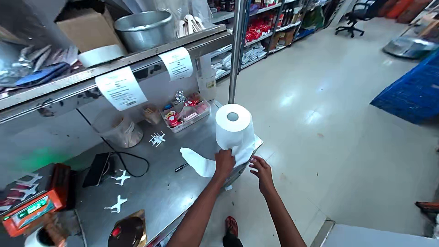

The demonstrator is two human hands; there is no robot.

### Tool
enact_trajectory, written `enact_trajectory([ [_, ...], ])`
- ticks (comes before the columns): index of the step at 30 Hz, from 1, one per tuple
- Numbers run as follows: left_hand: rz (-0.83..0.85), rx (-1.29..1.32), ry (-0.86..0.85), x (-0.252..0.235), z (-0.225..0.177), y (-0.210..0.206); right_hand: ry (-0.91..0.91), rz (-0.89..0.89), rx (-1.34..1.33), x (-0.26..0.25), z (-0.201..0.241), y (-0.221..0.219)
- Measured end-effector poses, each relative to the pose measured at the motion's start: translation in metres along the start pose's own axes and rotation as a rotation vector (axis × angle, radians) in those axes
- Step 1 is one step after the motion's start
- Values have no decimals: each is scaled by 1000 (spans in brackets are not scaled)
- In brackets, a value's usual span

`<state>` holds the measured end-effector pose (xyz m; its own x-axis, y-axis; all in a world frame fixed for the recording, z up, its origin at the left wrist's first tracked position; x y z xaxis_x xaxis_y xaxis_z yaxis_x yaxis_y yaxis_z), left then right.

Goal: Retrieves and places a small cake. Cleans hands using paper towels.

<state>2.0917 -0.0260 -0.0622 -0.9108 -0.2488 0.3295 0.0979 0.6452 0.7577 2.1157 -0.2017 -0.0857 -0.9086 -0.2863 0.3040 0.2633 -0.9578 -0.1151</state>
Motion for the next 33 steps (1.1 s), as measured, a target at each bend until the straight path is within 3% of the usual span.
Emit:
enact_trajectory([
  [2, 43, 71, -75, 29, -21, -18, -21, 48, -23, -19, 6, 8],
  [5, 47, 309, -233, 62, -55, -52, -14, 261, -2, -35, 8, 7],
  [7, 112, 460, -349, 63, -71, -62, 19, 358, -1, -38, 7, 7],
  [9, 258, 464, -373, 53, -77, -53, 25, 314, -87, -39, 4, 12],
  [11, 266, 514, -267, 34, -70, -32, 15, 199, -139, -38, 6, 20],
  [13, 231, 582, -49, 5, -56, -16, 15, 172, -57, -40, 14, 25],
  [16, 375, 756, 221, -25, -53, -14, 86, 162, 412, -35, 28, 13],
  [18, 371, 887, 277, -42, -62, -17, 115, 98, 695, -23, 41, -10],
  [22, 258, 745, 290, -66, -57, -29, 75, 20, 859, -12, 42, -34],
  [27, 359, 476, 252, -58, -57, -27, -60, 257, 1354, 1, 67, -38],
  [33, 391, 336, 180, -42, -78, -27, -64, 336, 1639, 19, 91, -30],
])
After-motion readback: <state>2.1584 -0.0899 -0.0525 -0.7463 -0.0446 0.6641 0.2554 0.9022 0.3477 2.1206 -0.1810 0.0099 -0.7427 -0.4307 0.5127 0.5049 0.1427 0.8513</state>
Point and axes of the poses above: each hand's wrist, its own x-axis away from the middle knuckle, its own y-axis out of the back of the hand, z = x × y, the point moved 4 cm from there along -x, towards the middle knuckle, and after that the axes turned 8 degrees about z, right-handed, at the moved point
